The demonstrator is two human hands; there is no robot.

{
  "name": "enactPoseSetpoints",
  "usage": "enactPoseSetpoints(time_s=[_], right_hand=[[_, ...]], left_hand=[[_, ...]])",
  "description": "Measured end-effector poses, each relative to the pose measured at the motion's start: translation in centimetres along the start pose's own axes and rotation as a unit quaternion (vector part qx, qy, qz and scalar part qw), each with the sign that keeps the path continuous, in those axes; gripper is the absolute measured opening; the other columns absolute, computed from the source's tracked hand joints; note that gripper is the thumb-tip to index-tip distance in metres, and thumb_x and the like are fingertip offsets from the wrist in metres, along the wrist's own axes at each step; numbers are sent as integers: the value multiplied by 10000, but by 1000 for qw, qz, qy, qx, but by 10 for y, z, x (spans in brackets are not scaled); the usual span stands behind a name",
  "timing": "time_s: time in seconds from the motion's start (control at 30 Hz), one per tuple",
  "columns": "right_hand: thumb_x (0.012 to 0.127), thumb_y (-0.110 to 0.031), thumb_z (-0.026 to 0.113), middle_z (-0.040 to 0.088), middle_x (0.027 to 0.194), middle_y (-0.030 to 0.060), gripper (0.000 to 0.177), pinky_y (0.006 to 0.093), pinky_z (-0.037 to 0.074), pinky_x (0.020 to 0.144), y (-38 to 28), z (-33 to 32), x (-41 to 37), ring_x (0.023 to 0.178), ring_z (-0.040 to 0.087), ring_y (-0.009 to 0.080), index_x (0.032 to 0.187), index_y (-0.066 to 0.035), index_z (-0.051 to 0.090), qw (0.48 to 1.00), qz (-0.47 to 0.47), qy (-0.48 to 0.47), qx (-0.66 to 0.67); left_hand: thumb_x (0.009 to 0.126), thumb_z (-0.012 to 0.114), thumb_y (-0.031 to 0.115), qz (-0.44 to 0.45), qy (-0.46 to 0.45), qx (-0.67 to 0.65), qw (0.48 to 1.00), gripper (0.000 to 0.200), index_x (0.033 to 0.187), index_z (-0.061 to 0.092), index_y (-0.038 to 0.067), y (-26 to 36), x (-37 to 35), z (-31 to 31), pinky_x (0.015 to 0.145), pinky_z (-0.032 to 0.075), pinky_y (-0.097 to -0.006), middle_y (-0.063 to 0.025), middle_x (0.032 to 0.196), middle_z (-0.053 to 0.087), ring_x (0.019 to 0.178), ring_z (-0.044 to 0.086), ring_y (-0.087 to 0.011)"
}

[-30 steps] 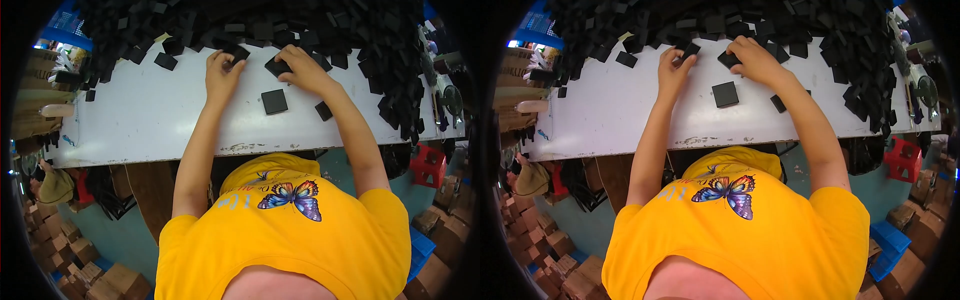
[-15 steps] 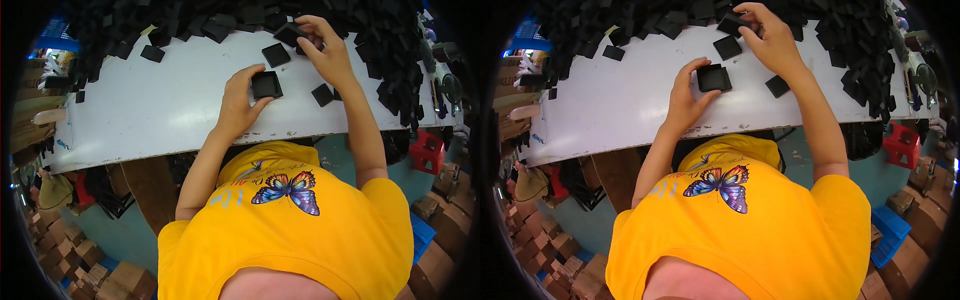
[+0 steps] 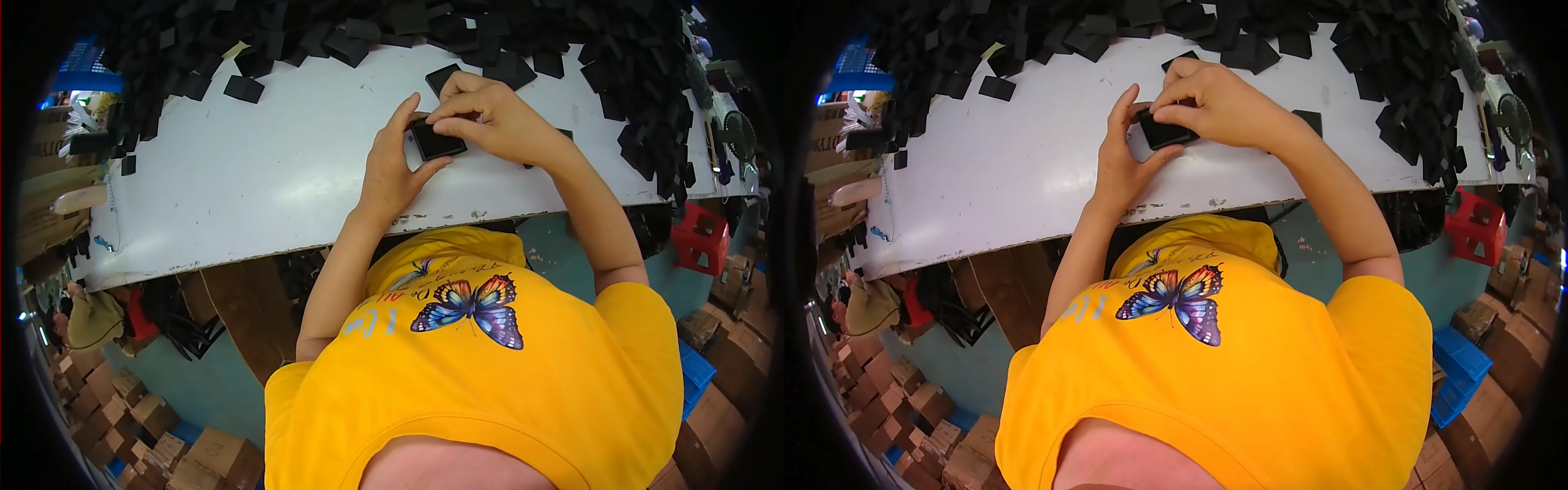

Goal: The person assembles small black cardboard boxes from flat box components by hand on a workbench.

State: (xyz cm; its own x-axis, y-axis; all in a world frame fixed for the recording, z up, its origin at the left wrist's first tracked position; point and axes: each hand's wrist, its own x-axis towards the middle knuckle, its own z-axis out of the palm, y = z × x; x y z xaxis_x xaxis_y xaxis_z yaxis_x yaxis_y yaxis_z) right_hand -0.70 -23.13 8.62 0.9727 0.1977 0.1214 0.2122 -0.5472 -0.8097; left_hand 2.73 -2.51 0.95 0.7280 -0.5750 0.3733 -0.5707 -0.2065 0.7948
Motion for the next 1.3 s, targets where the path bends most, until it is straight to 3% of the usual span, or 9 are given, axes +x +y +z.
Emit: enactPoseSetpoints(time_s=[0.17,0.3,0.4,0.47,0.63,0.87,0.93,1.0,1.3], right_hand=[[871,-57,740,561,912,17,157,264,458,725,19,25,5,803,530,134,1017,-36,685,995,63,66,50],[855,-52,754,578,912,20,180,268,457,710,13,25,-2,806,531,127,1010,-60,664,992,28,114,35],[815,-120,809,646,1014,89,230,332,527,749,38,-8,-15,852,622,232,1002,-79,683,959,-45,261,-95],[791,-161,833,656,1102,91,299,367,516,842,46,-31,-26,999,629,286,1043,-90,688,909,80,285,-292],[740,-133,840,643,1126,106,337,414,464,914,87,-33,-20,1072,566,341,971,-62,606,900,-38,202,-384],[763,-129,802,644,1097,106,384,398,493,910,26,-54,-38,1071,579,320,1122,-63,680,957,83,111,-255],[788,-173,823,659,1188,111,450,370,503,943,9,-47,-35,1081,621,294,1222,-112,717,997,31,43,-59],[800,-174,820,660,1159,114,443,380,503,953,8,-19,-25,1059,629,297,1229,-111,730,997,-37,54,-45],[778,-101,798,601,1223,154,437,401,528,901,-6,10,-32,1129,571,343,1208,-92,717,973,-125,48,-187]], left_hand=[[712,909,134,8,5,-3,1000,929,1493,409,89,-5,-2,2,998,500,-403,-153,1304,616,1163,615,-348],[731,908,106,-3,-6,0,1000,916,1482,384,79,-2,0,0,1029,481,-383,-146,1300,634,1170,628,-293],[740,896,84,9,3,-25,1000,922,1493,362,81,-3,-3,1,1053,460,-392,-147,1303,630,1177,620,-286],[742,888,65,4,-2,-33,999,927,1498,352,81,0,-4,2,1062,451,-394,-148,1291,632,1182,617,-278],[738,879,43,-15,-1,-86,996,959,1519,322,82,-3,0,14,1054,463,-389,-148,1263,639,1175,627,-279],[729,879,43,-76,-7,-122,990,1069,1575,229,108,3,1,6,1043,472,-388,-146,1245,648,1147,644,-277],[729,879,42,-78,-9,-125,989,1109,1595,189,111,4,2,7,1045,464,-384,-144,1232,650,1141,642,-261],[727,881,48,-66,-6,-118,991,1152,1614,148,117,5,3,7,1032,473,-384,-145,1207,663,1124,654,-265],[711,896,72,-37,-37,-45,998,966,1544,418,176,7,13,-1,928,543,-377,-153,1162,697,1052,683,-296]])
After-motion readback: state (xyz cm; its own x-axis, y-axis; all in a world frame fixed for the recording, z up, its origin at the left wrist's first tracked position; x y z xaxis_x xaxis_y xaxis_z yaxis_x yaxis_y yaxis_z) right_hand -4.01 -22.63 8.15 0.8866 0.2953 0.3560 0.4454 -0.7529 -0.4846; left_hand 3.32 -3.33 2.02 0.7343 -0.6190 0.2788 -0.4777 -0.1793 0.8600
